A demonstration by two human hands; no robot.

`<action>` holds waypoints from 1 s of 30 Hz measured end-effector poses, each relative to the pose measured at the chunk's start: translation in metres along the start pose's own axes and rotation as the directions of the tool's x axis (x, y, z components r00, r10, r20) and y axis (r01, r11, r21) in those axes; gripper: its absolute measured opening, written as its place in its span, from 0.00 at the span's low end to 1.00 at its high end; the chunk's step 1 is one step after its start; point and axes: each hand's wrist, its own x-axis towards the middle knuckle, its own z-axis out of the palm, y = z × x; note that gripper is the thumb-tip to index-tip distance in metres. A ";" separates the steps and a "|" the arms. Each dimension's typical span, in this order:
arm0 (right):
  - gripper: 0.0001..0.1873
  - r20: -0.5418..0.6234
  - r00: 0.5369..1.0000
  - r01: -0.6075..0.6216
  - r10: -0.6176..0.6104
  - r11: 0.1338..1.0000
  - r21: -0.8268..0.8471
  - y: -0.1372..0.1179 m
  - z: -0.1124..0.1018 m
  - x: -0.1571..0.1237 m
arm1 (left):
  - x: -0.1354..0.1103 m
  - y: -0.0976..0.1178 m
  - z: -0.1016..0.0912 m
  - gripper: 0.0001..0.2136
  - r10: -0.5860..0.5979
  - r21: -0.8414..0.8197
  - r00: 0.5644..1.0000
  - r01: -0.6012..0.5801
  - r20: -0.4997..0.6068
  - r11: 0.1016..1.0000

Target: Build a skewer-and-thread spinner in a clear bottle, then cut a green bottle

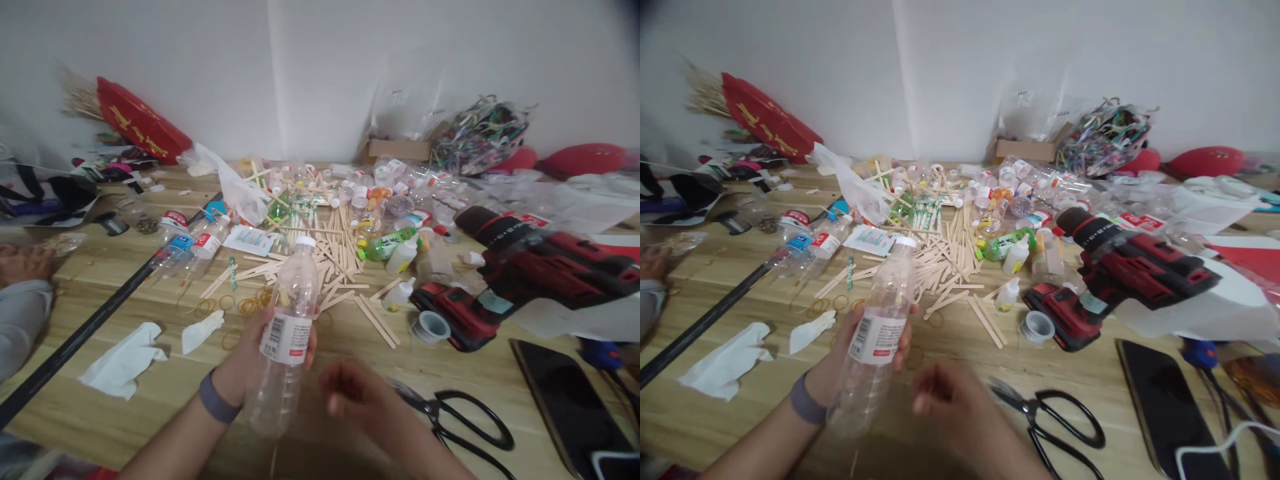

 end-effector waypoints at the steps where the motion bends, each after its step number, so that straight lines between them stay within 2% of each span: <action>1: 0.16 -0.131 0.989 0.071 -0.075 0.997 -0.037 -0.007 -0.008 0.004 | -0.001 0.001 -0.002 0.32 -0.034 0.001 0.999 0.034 0.008 0.999; 2: 0.19 -0.243 0.960 0.120 -0.137 0.989 -0.084 -0.014 -0.014 0.008 | -0.001 0.000 -0.003 0.32 -0.065 0.006 0.998 0.065 0.018 0.998; 4: 0.25 -0.326 0.917 0.203 -0.230 0.972 -0.114 -0.026 -0.020 0.017 | -0.003 -0.002 -0.003 0.32 -0.117 0.022 0.992 0.116 0.053 0.993; 5: 0.27 -0.317 0.914 0.239 -0.253 0.967 -0.082 -0.030 -0.020 0.020 | -0.003 -0.004 -0.002 0.33 -0.141 0.035 0.988 0.139 0.068 0.990; 7: 0.27 -0.236 0.940 0.273 -0.246 0.958 0.092 -0.034 -0.015 0.026 | -0.004 -0.008 0.001 0.34 -0.171 0.055 0.981 0.166 0.089 0.985; 10: 0.21 -0.088 0.981 0.192 -0.172 0.914 0.356 -0.030 -0.007 0.030 | -0.006 -0.013 0.005 0.35 -0.185 0.052 0.977 0.180 0.103 0.982; 12: 0.19 -0.052 0.990 0.139 -0.129 0.892 0.431 -0.026 -0.006 0.029 | -0.007 -0.014 0.005 0.35 -0.199 0.049 0.974 0.194 0.107 0.980; 16: 0.19 -0.049 0.995 0.098 -0.085 0.848 0.520 -0.023 -0.015 0.020 | -0.007 -0.013 0.001 0.33 -0.175 0.066 0.983 0.172 0.060 0.983; 20: 0.19 -0.148 0.988 0.129 -0.051 0.798 0.589 -0.023 -0.025 0.009 | -0.007 -0.009 0.001 0.32 -0.151 0.034 0.981 0.148 0.119 0.988; 24: 0.19 -0.266 0.964 0.158 0.005 0.794 0.587 -0.018 -0.036 -0.005 | -0.010 -0.009 0.005 0.33 -0.075 -0.010 0.983 0.078 0.170 0.997; 27: 0.20 -0.338 0.941 0.162 0.016 0.855 0.492 -0.011 -0.048 -0.020 | -0.013 -0.013 0.001 0.31 -0.063 -0.022 0.971 0.070 0.231 0.997; 30: 0.21 -0.407 0.913 0.151 -0.008 0.935 0.321 -0.003 -0.059 -0.034 | -0.015 -0.019 -0.009 0.33 -0.110 -0.038 0.945 0.127 0.307 0.991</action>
